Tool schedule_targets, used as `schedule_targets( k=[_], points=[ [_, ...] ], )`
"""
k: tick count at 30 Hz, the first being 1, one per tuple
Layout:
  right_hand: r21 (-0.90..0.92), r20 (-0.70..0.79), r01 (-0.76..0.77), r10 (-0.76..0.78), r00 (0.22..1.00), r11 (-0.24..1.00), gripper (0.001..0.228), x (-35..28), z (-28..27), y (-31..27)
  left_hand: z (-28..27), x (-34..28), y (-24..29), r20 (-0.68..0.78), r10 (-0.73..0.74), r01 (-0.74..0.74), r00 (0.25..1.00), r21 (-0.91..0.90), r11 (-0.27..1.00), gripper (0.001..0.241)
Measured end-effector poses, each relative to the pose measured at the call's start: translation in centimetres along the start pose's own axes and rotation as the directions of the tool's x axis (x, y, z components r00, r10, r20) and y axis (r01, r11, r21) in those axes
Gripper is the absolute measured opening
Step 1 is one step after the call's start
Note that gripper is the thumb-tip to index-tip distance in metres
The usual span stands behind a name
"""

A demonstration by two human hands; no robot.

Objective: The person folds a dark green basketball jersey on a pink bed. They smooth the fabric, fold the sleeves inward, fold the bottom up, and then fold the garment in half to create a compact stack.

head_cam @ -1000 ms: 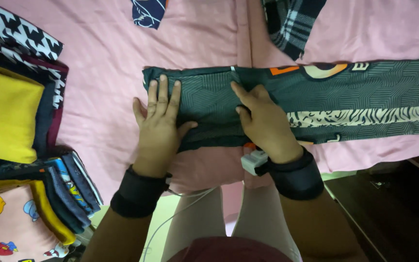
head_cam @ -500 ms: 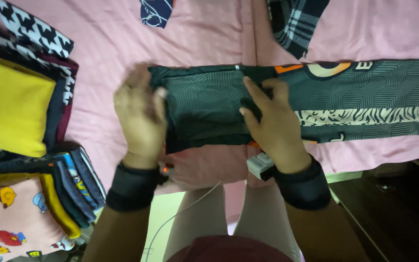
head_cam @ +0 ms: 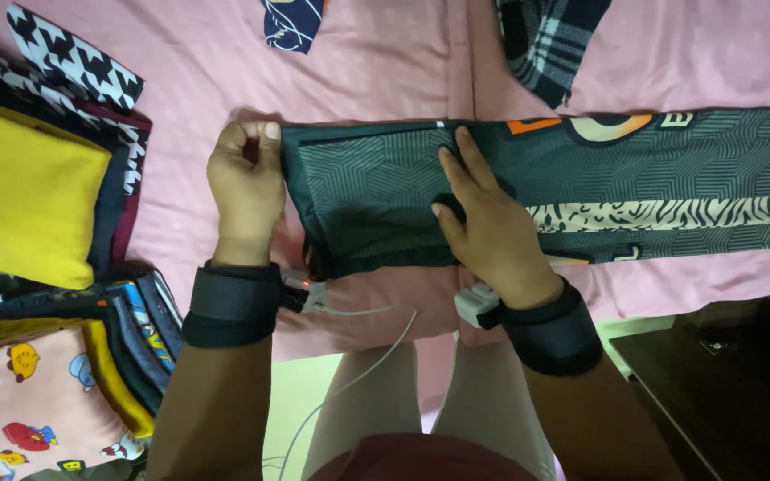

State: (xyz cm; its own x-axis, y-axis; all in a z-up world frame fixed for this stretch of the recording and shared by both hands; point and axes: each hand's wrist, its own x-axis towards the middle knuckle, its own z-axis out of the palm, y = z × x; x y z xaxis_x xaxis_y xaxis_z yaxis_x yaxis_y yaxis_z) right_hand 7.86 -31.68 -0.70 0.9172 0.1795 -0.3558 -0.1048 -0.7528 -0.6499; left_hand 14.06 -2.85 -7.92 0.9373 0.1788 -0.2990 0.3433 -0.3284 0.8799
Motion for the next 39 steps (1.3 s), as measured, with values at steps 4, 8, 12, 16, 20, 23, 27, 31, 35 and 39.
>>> schedule_targets(
  k=[4, 8, 12, 16, 20, 23, 27, 31, 35, 39],
  points=[
    [-0.016, 0.010, -0.020, 0.020, 1.000, 1.000, 0.061, -0.1, -0.1, -0.2, 0.0, -0.2, 1.0, 0.044, 0.084, -0.083, 0.996, -0.018, 0.996, 0.008],
    [0.023, -0.005, -0.008, 0.008, 1.000, 1.000, 0.056, -0.4, -0.4, -0.5, -1.7, -1.1, 0.0, 0.038, 0.081, -0.077, 0.996, -0.091, 0.993, 0.019],
    [0.035, -0.104, 0.078, -0.074, 0.992, 0.996, 0.049, -1.4, -0.7, -1.0, -3.8, -5.0, 3.9, 0.020, -0.063, 0.061, 0.998, 0.089, 0.994, 0.013],
    [0.152, -0.181, 0.083, -0.054, 0.982, 0.985, 0.034, -2.8, -1.3, -1.3, -3.3, -10.7, 4.6, 0.189, 0.210, -0.261, 0.959, 0.308, 0.915, 0.002],
    [0.252, -0.184, -0.135, 0.185, 0.965, 0.958, 0.021, -5.0, -2.5, 1.1, -0.6, -13.7, 6.2, 0.416, 0.268, -0.418, 0.869, 0.328, 0.847, 0.016],
    [0.307, -0.140, -0.118, 0.168, 0.976, 0.944, 0.018, -6.6, -3.1, 2.1, -0.3, -14.5, 4.4, 0.459, 0.266, -0.440, 0.848, 0.328, 0.836, 0.031],
    [0.215, -0.005, -0.050, 0.052, 0.999, 0.975, 0.019, -7.9, -2.1, 4.2, -1.4, -13.7, 2.3, 0.444, 0.276, -0.453, 0.852, 0.361, 0.816, 0.034],
    [0.124, -0.004, 0.131, -0.132, 0.991, 0.984, 0.025, -8.0, -1.9, 4.3, -2.5, -13.7, 1.3, 0.351, 0.279, -0.405, 0.894, 0.369, 0.836, 0.034],
    [0.245, 0.081, -0.119, 0.102, 0.991, 0.962, 0.015, -9.6, -1.6, 5.4, -3.7, -15.4, -0.2, 0.169, 0.135, -0.197, 0.976, 0.439, 0.877, 0.038],
    [0.328, 0.094, -0.349, 0.338, 0.937, 0.878, 0.018, -12.4, -1.3, 7.2, -3.3, -17.3, -1.6, 0.072, -0.254, 0.212, 0.964, 0.366, 0.906, 0.036]
  ],
)
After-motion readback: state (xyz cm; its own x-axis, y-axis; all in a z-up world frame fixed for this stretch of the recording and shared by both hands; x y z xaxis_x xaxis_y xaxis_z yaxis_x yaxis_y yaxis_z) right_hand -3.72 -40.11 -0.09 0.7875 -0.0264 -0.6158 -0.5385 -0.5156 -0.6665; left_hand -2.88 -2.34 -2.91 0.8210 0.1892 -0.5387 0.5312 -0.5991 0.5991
